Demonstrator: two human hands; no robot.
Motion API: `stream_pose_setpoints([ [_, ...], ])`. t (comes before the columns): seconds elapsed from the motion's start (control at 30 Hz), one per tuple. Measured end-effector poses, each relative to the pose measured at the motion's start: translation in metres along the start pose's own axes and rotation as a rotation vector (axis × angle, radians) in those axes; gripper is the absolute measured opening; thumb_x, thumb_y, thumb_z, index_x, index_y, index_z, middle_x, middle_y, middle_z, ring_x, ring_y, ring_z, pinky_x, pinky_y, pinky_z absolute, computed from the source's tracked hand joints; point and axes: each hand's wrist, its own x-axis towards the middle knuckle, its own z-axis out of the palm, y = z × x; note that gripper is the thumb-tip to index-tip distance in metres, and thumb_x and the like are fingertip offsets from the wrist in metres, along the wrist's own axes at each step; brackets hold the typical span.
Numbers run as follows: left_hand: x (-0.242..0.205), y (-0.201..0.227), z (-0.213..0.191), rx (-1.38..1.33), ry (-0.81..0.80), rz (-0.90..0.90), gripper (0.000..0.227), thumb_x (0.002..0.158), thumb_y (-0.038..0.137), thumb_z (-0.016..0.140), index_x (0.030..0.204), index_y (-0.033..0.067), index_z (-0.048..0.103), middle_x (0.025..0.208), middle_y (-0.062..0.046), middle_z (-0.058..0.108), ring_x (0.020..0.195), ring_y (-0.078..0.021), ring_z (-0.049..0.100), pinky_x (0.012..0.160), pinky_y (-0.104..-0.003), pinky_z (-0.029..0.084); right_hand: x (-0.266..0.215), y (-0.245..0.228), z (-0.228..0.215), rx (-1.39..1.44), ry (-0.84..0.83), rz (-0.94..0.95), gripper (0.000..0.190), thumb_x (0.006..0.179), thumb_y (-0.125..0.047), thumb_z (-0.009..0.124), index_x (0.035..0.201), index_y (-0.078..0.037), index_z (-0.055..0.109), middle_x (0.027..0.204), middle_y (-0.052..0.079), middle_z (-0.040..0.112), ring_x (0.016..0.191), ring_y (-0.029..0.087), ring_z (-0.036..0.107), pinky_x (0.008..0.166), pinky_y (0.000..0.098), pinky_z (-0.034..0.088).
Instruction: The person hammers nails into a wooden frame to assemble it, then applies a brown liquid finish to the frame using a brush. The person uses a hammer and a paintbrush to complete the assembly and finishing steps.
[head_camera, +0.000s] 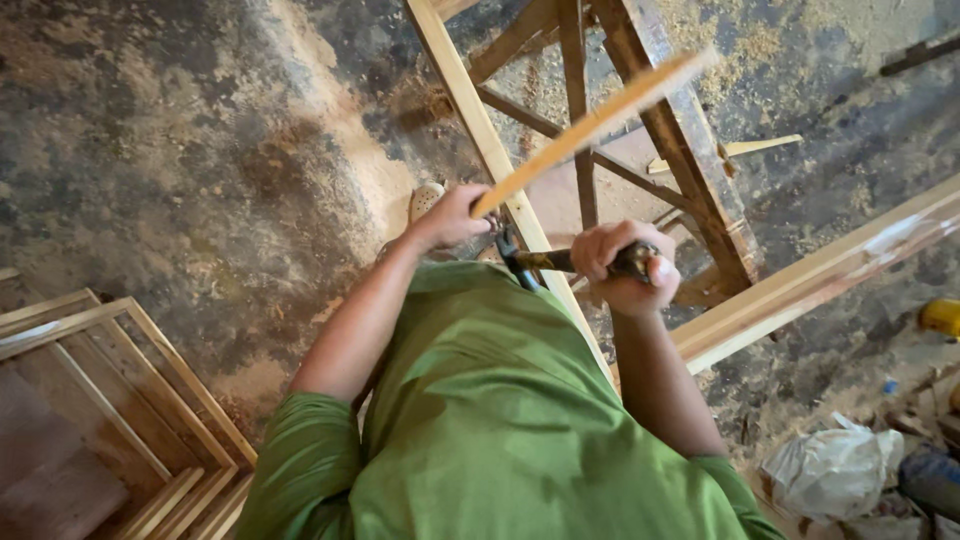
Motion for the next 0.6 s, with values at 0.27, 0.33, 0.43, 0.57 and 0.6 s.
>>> stream_pose_setpoints([
  [0.27, -0.013, -0.015, -0.026, 0.695, -0.02, -0.05, 0.028, 0.077, 0.01, 0.075, 0.103, 0.0097, 0.065, 0.095, -0.01, 0.068, 0.079, -0.0275, 0.072, 0.067, -0.045, 0.061, 0.03, -0.026, 0.001, -0.18, -0.062, -0.022, 0.054, 0.098, -0.049, 0.056, 0.08, 0.002, 0.054, 0.057, 0.011, 0.05, 0.041, 0.016, 0.042, 0.043, 0.0335, 0.037],
  [0.33, -0.02, -0.022, -0.014, 0.809, -0.08, -0.034, 0.024, 0.082, 0.011, 0.071, 0.105, 0.0094, 0.062, 0.092, -0.009, 0.067, 0.076, -0.0266, 0.074, 0.065, -0.045, 0.061, 0.043, -0.032, 0.003, -0.208, -0.05, 0.007, 0.054, 0.1, -0.049, 0.054, 0.081, 0.001, 0.053, 0.058, 0.01, 0.049, 0.042, 0.016, 0.04, 0.042, 0.0327, 0.035],
  [0.43, -0.029, -0.029, 0.006, 0.886, 0.011, 0.046, 0.031, 0.088, 0.031, 0.073, 0.107, 0.01, 0.06, 0.087, -0.011, 0.069, 0.076, -0.0308, 0.074, 0.063, -0.05, 0.058, 0.07, -0.023, 0.006, -0.22, 0.093, 0.084, 0.046, 0.102, -0.046, 0.049, 0.081, -0.005, 0.049, 0.057, 0.009, 0.047, 0.044, 0.016, 0.039, 0.04, 0.032, 0.034],
  [0.57, -0.028, -0.033, 0.015, 0.854, -0.006, -0.023, 0.056, 0.08, 0.054, 0.076, 0.107, 0.0083, 0.057, 0.088, -0.014, 0.071, 0.079, -0.0349, 0.073, 0.063, -0.051, 0.058, 0.124, 0.023, -0.008, -0.26, 0.317, 0.315, 0.043, 0.107, -0.04, 0.045, 0.082, -0.006, 0.051, 0.057, 0.006, 0.041, 0.046, 0.017, 0.037, 0.045, 0.0344, 0.032],
  [0.6, -0.028, -0.035, 0.015, 0.86, -0.021, -0.009, 0.057, 0.082, 0.053, 0.075, 0.11, 0.0071, 0.057, 0.087, -0.015, 0.071, 0.076, -0.0348, 0.073, 0.061, -0.05, 0.058, 0.14, 0.037, -0.014, -0.247, 0.354, 0.353, 0.045, 0.108, -0.042, 0.044, 0.08, -0.007, 0.051, 0.056, 0.006, 0.043, 0.045, 0.017, 0.038, 0.045, 0.0341, 0.033],
])
